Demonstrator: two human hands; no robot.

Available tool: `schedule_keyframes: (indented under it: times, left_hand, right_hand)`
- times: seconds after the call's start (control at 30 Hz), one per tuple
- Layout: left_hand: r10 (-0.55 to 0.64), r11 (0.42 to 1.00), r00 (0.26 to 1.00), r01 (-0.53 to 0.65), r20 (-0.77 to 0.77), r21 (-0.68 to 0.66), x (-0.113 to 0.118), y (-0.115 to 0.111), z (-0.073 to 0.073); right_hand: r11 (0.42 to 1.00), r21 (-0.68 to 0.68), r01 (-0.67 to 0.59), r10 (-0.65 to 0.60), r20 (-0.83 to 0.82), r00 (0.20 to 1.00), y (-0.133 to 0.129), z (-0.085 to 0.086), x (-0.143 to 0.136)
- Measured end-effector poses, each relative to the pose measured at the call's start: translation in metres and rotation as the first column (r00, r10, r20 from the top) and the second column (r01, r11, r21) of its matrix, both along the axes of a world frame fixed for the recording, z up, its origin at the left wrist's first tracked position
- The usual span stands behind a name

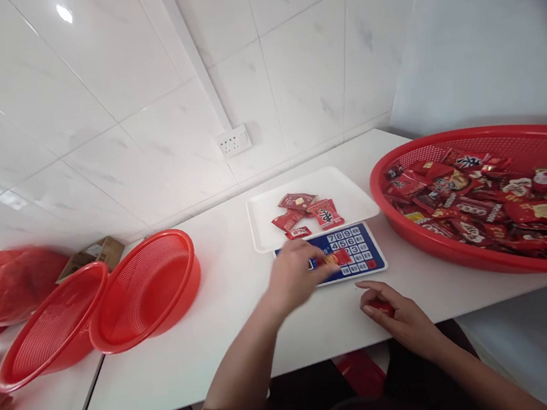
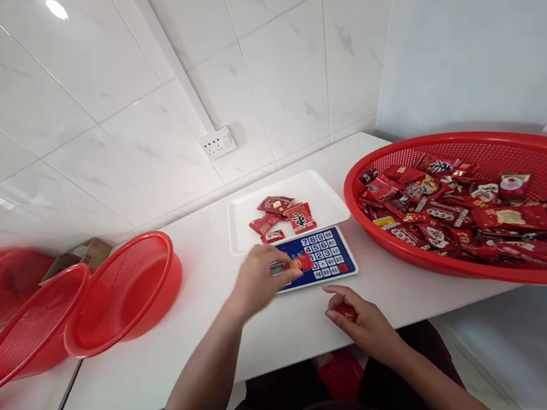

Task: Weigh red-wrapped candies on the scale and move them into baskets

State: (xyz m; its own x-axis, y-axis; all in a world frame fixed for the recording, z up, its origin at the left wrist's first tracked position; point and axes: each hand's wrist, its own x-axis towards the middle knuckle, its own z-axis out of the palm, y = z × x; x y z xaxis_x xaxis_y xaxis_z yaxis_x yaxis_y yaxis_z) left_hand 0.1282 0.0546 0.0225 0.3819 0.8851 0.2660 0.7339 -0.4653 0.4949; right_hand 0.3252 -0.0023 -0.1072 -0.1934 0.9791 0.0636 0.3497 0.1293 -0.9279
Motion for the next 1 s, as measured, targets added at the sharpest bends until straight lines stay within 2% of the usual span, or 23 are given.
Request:
schedule_keyframes:
  times: [0.07,0.13,0.2,0.27,0.37,0.47,0.53,0.6,0.67,0.7,0.73,0.77,0.83,0.9,0.93,0.97,1.0]
  left_hand:
    - [-0.073,0.995,0.997,0.07,-0.038,-0.068,0.01,-0.025,-0.023]
    - [-0.071,0.984,0.996,0.062,-0.048,-0.165,0.016,-0.042,-0.043]
    - [-0.043,0.966,0.999,0.033,-0.034,-0.256,0.019,-0.051,-0.058]
    - [-0.027,0.949,1.0,0.024,-0.007,-0.313,0.018,-0.053,-0.065]
    - [-0.02,0.934,1.0,0.026,0.023,-0.355,0.016,-0.054,-0.069]
    - [-0.015,0.928,0.999,0.026,0.032,-0.371,0.017,-0.056,-0.071]
    - [-0.016,0.937,0.998,0.034,0.054,-0.347,0.015,-0.055,-0.073]
    - [0.009,0.968,0.996,0.013,0.087,-0.251,0.007,-0.052,-0.071]
    - [0.114,0.992,0.987,-0.107,0.114,-0.066,-0.013,-0.044,-0.064]
    - [0.205,0.976,0.971,-0.212,0.121,0.047,-0.028,-0.04,-0.058]
    - [0.326,0.925,0.938,-0.343,0.121,0.164,-0.046,-0.037,-0.05]
    - [0.454,0.843,0.884,-0.467,0.112,0.268,-0.066,-0.034,-0.041]
    - [0.712,0.625,0.7,-0.668,0.057,0.404,-0.11,-0.032,-0.021]
    - [0.881,0.459,0.464,-0.797,-0.088,0.392,-0.151,-0.035,-0.003]
    - [0.91,0.414,0.372,-0.843,-0.185,0.342,-0.168,-0.037,0.003]
    - [0.91,0.384,0.314,-0.883,-0.271,0.268,-0.182,-0.04,0.008]
    - [0.894,0.366,0.294,-0.915,-0.339,0.172,-0.192,-0.041,0.011]
  right_hand:
    - [0.998,-0.009,-0.067,0.067,-0.024,0.997,-0.002,-0.001,0.003]
    - [0.993,-0.027,-0.118,0.117,-0.019,0.993,-0.003,-0.001,0.004]
    - [0.987,-0.04,-0.154,0.154,-0.005,0.988,-0.003,0.0,0.004]
    - [0.98,-0.037,-0.196,0.196,-0.01,0.981,-0.002,0.002,0.003]
    - [0.964,-0.036,-0.264,0.263,-0.028,0.964,0.0,0.004,0.001]
    - [0.965,-0.05,-0.258,0.257,-0.023,0.966,0.001,0.006,0.001]
    - [0.971,-0.071,-0.226,0.226,-0.014,0.974,0.001,0.008,0.001]
    - [0.978,-0.093,-0.186,0.187,-0.002,0.982,0.001,0.011,0.001]
    - [0.983,-0.107,-0.151,0.152,0.003,0.988,0.0,0.014,0.0]
    - [0.984,-0.111,-0.136,0.137,0.001,0.991,0.0,0.015,0.0]
    - [0.985,-0.115,-0.125,0.126,-0.002,0.992,0.0,0.016,0.0]
    - [0.986,-0.12,-0.116,0.116,-0.006,0.993,0.0,0.016,0.0]
    - [0.988,-0.122,-0.098,0.098,-0.008,0.995,0.001,0.017,0.0]
    - [0.989,-0.115,-0.089,0.089,-0.004,0.996,0.002,0.016,0.0]
    - [0.99,-0.111,-0.088,0.088,-0.002,0.996,0.003,0.015,0.0]
    - [0.99,-0.107,-0.089,0.089,-0.001,0.996,0.003,0.014,0.001]
    - [0.99,-0.104,-0.091,0.091,0.0,0.996,0.004,0.013,0.001]
